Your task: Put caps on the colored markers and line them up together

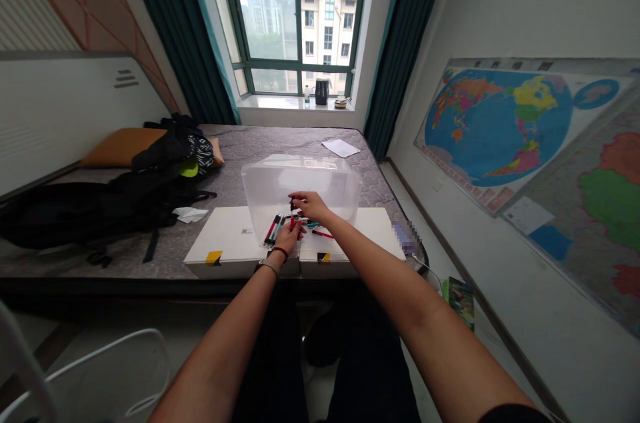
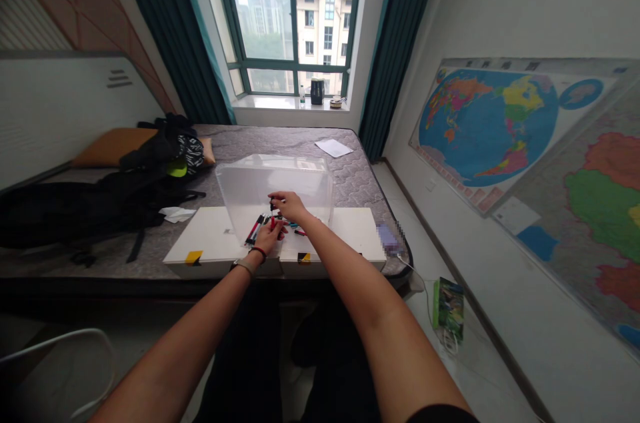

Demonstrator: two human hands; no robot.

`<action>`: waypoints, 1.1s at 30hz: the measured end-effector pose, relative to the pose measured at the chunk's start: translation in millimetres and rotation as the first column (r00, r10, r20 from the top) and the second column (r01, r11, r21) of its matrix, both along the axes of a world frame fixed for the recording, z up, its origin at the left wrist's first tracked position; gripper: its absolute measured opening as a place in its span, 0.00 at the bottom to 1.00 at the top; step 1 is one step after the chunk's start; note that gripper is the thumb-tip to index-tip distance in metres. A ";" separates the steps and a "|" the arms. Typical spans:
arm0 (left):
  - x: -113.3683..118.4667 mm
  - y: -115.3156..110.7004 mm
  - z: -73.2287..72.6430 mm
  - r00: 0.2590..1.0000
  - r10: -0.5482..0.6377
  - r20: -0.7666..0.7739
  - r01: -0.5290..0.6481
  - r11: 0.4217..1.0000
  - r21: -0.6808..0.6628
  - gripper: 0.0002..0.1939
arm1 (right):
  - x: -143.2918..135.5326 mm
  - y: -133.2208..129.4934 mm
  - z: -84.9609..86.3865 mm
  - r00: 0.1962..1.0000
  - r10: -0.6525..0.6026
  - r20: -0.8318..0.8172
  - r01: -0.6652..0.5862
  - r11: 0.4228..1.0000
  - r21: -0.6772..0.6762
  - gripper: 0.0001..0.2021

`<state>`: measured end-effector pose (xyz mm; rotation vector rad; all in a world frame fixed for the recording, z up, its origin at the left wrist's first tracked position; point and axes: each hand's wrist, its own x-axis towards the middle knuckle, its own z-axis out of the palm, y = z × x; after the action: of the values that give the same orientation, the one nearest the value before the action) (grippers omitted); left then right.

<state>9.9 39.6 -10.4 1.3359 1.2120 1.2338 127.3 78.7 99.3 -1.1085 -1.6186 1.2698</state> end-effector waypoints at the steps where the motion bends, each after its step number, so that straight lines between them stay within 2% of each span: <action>1: 0.1 -0.2 0.4 1.000 0.002 -0.003 -0.002 1.000 -0.002 0.26 | -0.5 0.4 -3.0 1.000 -0.001 0.022 0.001 1.000 0.015 0.12; 8: 0.9 -3.2 6.0 0.999 0.010 -0.037 -0.009 1.000 0.004 0.28 | -0.1 -3.7 -21.5 0.981 -0.047 0.191 0.028 0.995 0.098 0.12; 15: -1.6 -1.9 4.6 0.994 -0.007 -0.110 0.011 0.999 0.036 0.27 | -0.3 -7.6 -28.8 0.983 -0.103 0.151 0.087 0.990 0.110 0.10; 24: -4.1 3.2 -5.7 0.983 0.021 -0.181 -0.009 0.998 0.065 0.27 | -0.6 -9.7 -29.6 0.984 -0.117 0.137 0.104 0.989 0.103 0.07; 30: -6.3 2.8 -3.8 0.957 0.017 -0.290 0.009 0.996 0.087 0.28 | -3.9 -13.3 -37.4 0.954 -0.264 0.142 0.238 0.956 0.173 0.11; 33: -7.3 2.5 -1.4 0.944 -0.034 -0.327 0.058 0.996 0.063 0.26 | -7.3 -14.8 -43.5 0.938 -0.339 0.069 0.321 0.927 0.196 0.13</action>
<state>2.6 42.1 -11.8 1.6612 1.3648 1.0577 120.0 63.9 55.8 -1.2829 -1.5075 0.8410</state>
